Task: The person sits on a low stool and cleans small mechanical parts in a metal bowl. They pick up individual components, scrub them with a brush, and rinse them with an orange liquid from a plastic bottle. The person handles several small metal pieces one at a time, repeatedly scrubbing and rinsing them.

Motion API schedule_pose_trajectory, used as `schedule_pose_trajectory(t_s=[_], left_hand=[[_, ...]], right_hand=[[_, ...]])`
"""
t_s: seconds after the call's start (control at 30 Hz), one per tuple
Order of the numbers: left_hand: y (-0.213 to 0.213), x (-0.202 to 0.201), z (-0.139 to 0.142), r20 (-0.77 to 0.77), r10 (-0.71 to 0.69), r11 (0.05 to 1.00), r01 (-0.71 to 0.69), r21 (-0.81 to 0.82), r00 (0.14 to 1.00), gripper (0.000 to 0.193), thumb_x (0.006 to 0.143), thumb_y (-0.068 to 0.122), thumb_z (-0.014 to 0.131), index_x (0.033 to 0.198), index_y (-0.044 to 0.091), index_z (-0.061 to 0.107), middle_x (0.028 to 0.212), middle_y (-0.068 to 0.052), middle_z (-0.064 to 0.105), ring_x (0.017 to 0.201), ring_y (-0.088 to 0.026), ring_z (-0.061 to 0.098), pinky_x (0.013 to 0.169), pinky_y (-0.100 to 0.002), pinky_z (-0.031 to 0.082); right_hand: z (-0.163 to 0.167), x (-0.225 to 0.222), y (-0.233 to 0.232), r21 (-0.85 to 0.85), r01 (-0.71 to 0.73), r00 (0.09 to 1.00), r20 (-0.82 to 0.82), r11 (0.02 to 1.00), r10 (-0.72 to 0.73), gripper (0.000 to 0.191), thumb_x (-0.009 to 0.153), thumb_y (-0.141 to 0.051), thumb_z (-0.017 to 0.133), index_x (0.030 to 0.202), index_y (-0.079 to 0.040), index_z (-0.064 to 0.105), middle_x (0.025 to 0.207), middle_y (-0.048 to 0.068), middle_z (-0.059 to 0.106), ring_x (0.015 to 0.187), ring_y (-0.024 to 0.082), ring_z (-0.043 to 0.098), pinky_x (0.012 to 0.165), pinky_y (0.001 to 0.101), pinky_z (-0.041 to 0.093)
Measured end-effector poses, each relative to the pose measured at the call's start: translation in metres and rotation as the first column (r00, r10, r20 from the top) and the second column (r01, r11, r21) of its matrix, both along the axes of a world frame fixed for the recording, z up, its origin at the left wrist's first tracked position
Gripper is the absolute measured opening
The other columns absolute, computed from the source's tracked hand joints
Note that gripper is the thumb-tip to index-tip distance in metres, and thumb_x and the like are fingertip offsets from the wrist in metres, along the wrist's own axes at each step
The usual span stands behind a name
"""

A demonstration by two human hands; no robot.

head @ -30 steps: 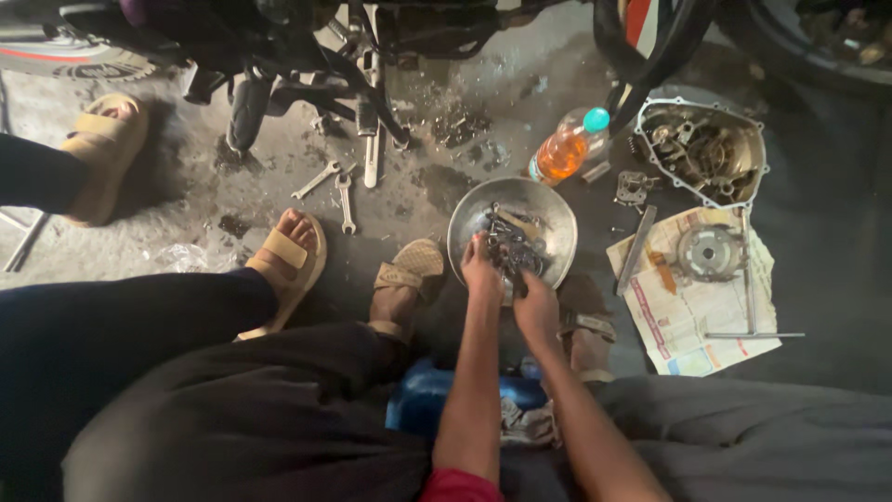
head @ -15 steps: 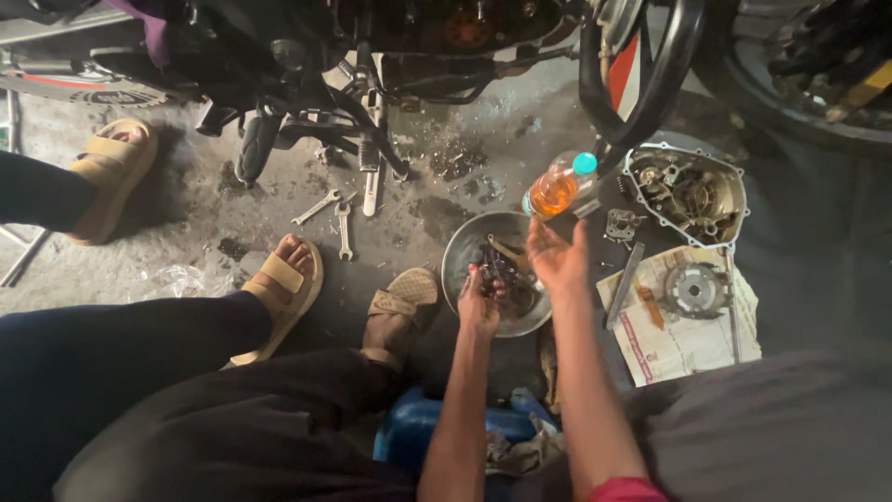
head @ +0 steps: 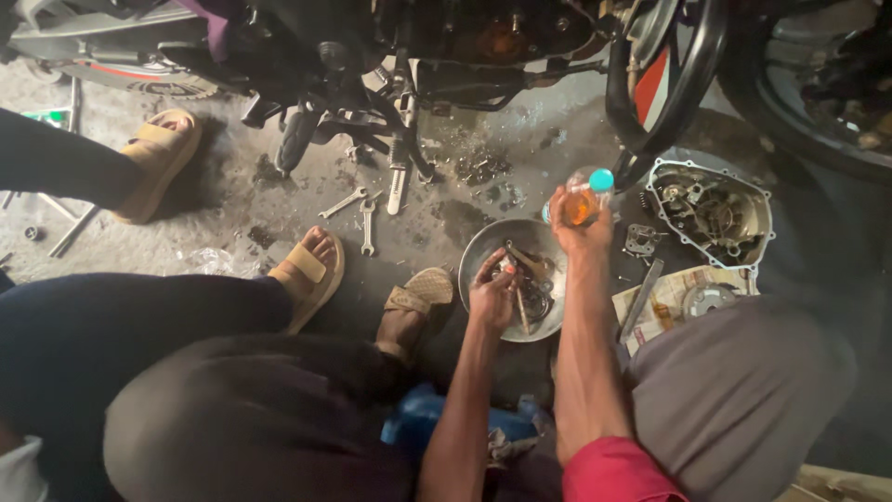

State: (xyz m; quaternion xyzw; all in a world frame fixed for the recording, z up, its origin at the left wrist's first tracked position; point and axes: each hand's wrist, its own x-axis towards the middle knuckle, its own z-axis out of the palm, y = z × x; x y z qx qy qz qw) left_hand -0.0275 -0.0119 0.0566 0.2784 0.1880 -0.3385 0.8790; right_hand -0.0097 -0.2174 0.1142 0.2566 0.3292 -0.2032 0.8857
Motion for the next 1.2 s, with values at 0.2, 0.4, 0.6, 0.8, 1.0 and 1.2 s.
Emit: schedule_pose_trajectory(t_s=[0.2,0.4,0.6,0.8,1.0,1.2], left_hand=[[-0.004,0.002,0.007,0.067,0.019,1.000,-0.020,0.023,0.998,0.046,0.084,-0.018,0.063,0.127,0.000,0.063,0.111,-0.010,0.068,0.091,-0.018,0.067,0.078,-0.029,0.055],[-0.017,-0.006,0.009,0.076,0.046,0.996,-0.040,-0.080,0.996,0.053,0.080,-0.018,0.061,0.129,0.002,0.064,0.102,-0.011,0.066,0.082,-0.019,0.065,0.071,-0.029,0.054],[-0.028,-0.016,0.024,0.050,0.015,1.000,-0.016,0.025,0.999,0.047,0.083,-0.014,0.065,0.127,0.003,0.062,0.103,-0.010,0.066,0.083,-0.019,0.067,0.067,-0.029,0.054],[-0.040,-0.027,0.029,0.130,0.027,0.999,-0.032,0.035,0.991,0.045,0.085,-0.013,0.065,0.128,-0.001,0.065,0.102,-0.008,0.065,0.080,-0.016,0.063,0.066,-0.028,0.050],[-0.046,-0.031,0.033,0.103,0.052,0.999,-0.051,-0.010,0.993,0.041,0.087,-0.009,0.065,0.127,-0.001,0.065,0.104,-0.012,0.067,0.083,-0.020,0.068,0.073,-0.031,0.057],[-0.049,-0.033,0.042,0.053,0.084,0.996,-0.083,-0.019,0.995,0.039,0.089,-0.008,0.065,0.127,-0.001,0.061,0.103,-0.014,0.065,0.087,-0.028,0.070,0.079,-0.035,0.061]], right_hand=[[0.000,-0.028,0.018,-0.201,-0.070,0.931,0.338,0.977,0.136,0.052,0.082,-0.037,0.074,0.118,0.000,0.065,0.109,0.017,0.065,0.103,0.034,0.063,0.090,0.0446,0.060],[0.035,-0.070,0.031,-0.489,0.100,0.975,0.221,0.867,0.012,0.044,0.085,-0.030,0.075,0.124,-0.012,0.067,0.123,0.011,0.071,0.119,0.037,0.065,0.104,0.0487,0.057],[0.072,-0.116,0.031,-0.710,0.091,0.986,0.161,0.698,0.035,0.057,0.087,-0.043,0.071,0.131,-0.007,0.063,0.121,0.019,0.069,0.117,0.040,0.065,0.094,0.0539,0.060],[0.080,-0.145,0.025,-0.816,0.067,0.996,0.019,0.575,-0.090,0.051,0.094,-0.035,0.066,0.130,0.000,0.060,0.118,0.018,0.067,0.114,0.037,0.067,0.094,0.0521,0.059],[0.084,-0.170,0.015,-0.852,0.017,0.979,-0.092,0.523,-0.181,0.053,0.092,-0.032,0.069,0.136,-0.007,0.055,0.124,0.014,0.066,0.116,0.035,0.066,0.103,0.0540,0.056],[0.081,-0.182,0.013,-0.821,-0.037,0.936,-0.228,0.570,-0.267,0.053,0.084,-0.036,0.067,0.132,-0.015,0.056,0.126,0.010,0.067,0.114,0.030,0.069,0.091,0.0545,0.056]])
